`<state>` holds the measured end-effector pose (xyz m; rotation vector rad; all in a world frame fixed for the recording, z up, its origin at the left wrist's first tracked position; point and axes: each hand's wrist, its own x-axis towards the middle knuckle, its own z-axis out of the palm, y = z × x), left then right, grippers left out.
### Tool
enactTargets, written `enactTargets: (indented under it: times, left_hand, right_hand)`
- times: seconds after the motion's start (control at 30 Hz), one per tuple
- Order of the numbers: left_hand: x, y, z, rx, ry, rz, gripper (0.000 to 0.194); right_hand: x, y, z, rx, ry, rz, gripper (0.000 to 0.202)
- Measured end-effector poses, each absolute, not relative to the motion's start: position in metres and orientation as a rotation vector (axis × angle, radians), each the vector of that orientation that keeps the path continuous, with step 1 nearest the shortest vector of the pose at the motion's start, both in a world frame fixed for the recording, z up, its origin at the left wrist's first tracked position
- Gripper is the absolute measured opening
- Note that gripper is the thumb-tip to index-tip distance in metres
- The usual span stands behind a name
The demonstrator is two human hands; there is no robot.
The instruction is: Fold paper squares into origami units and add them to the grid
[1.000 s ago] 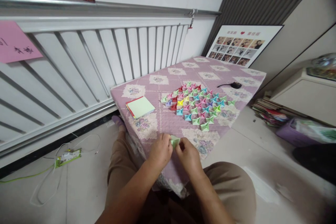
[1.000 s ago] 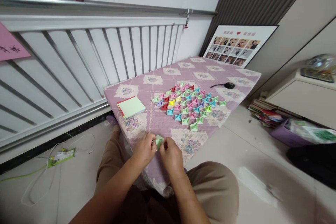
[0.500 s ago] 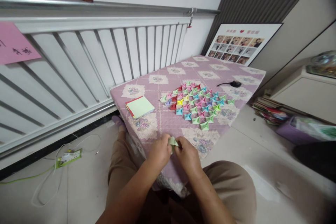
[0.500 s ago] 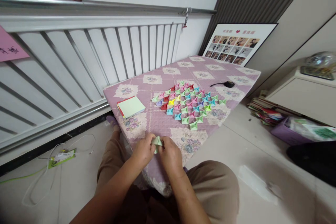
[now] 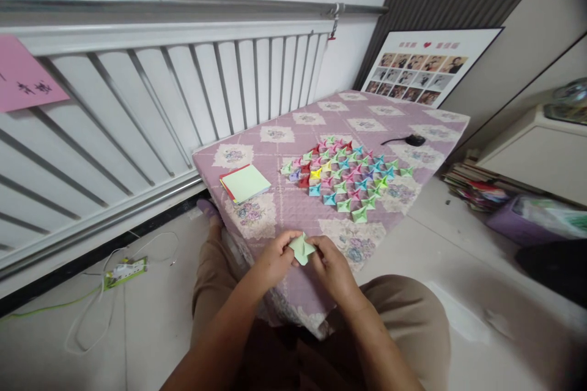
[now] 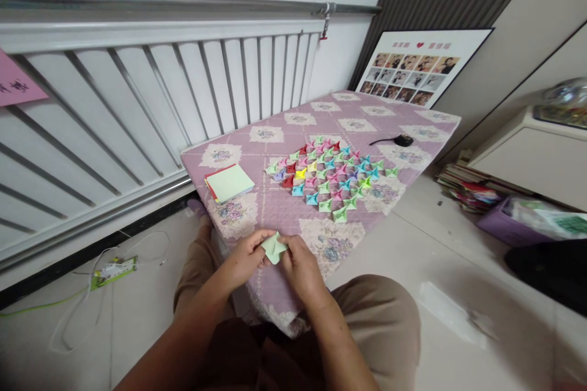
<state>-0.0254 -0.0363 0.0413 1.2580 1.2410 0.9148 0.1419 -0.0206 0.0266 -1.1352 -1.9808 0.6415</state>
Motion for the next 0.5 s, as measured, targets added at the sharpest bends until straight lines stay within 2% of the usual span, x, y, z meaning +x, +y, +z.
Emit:
enactTargets:
  times: [0.5]
  left_hand:
    - [-0.041, -0.045, 0.043, 1.298, 1.116, 0.843, 0.029]
  right_hand:
    - [0.15, -0.025, 0.045, -1.028, -1.693, 1.368, 0.007]
